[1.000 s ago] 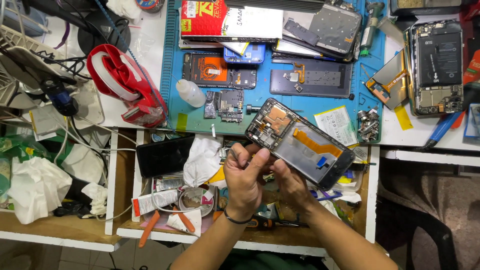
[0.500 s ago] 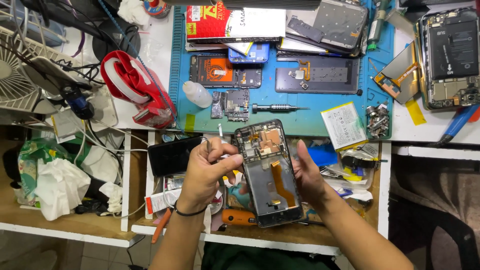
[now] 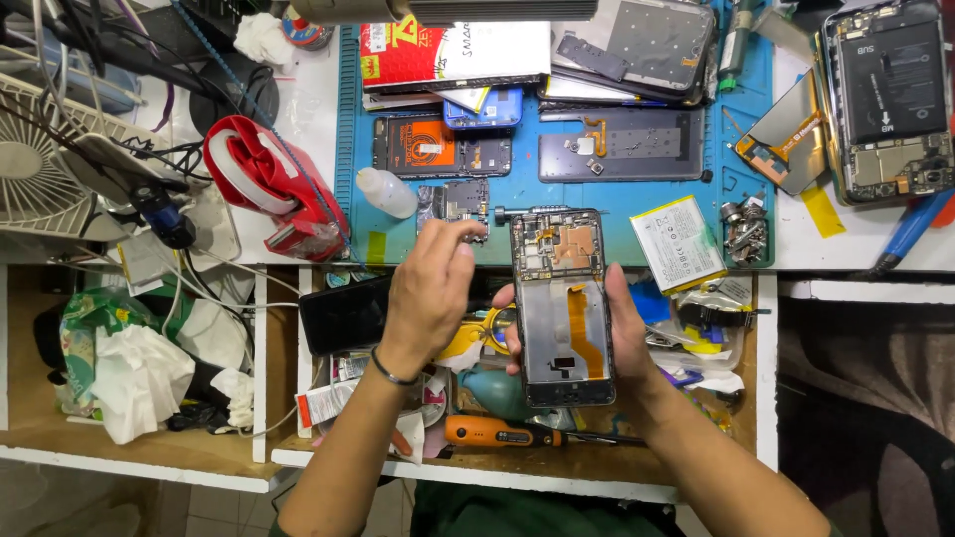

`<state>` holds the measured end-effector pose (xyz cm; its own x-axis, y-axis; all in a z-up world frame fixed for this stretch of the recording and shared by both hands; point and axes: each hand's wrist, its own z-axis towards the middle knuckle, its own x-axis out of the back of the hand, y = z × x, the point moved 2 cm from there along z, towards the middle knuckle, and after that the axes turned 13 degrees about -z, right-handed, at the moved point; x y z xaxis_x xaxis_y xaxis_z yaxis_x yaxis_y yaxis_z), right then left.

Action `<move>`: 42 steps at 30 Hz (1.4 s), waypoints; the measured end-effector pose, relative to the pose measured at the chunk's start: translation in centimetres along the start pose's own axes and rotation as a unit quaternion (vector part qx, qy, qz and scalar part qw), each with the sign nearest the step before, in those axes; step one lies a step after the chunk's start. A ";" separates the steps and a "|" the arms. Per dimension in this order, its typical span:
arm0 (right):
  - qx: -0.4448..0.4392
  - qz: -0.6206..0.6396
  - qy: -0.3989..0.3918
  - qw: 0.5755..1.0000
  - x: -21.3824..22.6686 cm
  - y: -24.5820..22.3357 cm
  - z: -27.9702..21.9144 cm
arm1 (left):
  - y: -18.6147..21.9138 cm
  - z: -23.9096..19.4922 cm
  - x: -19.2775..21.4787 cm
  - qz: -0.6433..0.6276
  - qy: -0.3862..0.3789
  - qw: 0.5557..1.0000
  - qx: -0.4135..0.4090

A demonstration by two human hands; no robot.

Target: The person disassembles a smartphone on a cluttered workbench. They use a plastic pry tool to separate the screen from the frame, then use tweezers to disconnect ribbon cables and remove the motherboard. The person handles the motherboard and other components with care.

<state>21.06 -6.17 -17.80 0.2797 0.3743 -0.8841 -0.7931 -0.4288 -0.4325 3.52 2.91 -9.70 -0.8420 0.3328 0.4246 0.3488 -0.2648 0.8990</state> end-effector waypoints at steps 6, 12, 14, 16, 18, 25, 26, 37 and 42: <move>0.025 0.050 -0.048 0.997 -1.5 -0.8 0.3 | -7.1 0.2 -3.7 0.279 -0.061 0.931 -0.226; -0.001 -0.004 0.038 0.999 -3.3 -1.4 0.6 | -4.6 1.4 -3.1 0.285 -0.016 0.913 -0.291; -0.012 -0.007 0.042 0.999 -3.4 -1.7 0.8 | -3.0 1.6 -2.2 0.290 -0.004 0.914 -0.284; -0.022 -0.010 0.048 0.999 -2.8 -1.3 0.6 | -1.9 1.6 -1.2 0.292 0.005 0.916 -0.276; -0.041 -0.005 0.046 0.998 -1.6 -0.2 0.0 | -1.3 1.5 0.4 0.194 0.046 0.949 -0.245; 0.030 -0.009 0.147 0.989 -2.6 0.2 -0.5 | 5.6 0.7 0.1 0.103 -0.056 0.956 -0.270; -0.031 -0.045 0.113 0.992 -2.3 0.0 -0.7 | 5.8 0.6 -0.1 0.138 -0.109 0.949 -0.261; -0.052 -0.153 0.071 0.984 -4.0 -1.3 0.4 | 6.0 1.0 -1.2 0.166 -0.160 0.938 -0.261; -0.033 -0.217 0.026 0.975 -4.8 -2.1 1.3 | 5.7 0.5 -1.6 0.221 -0.158 0.892 -0.361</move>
<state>20.67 -6.02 -12.38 0.6105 0.4903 -0.6220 -0.5577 -0.2916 -0.7772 7.07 1.36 -5.23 -0.4897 0.2596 0.8324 0.1666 -0.9092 0.3816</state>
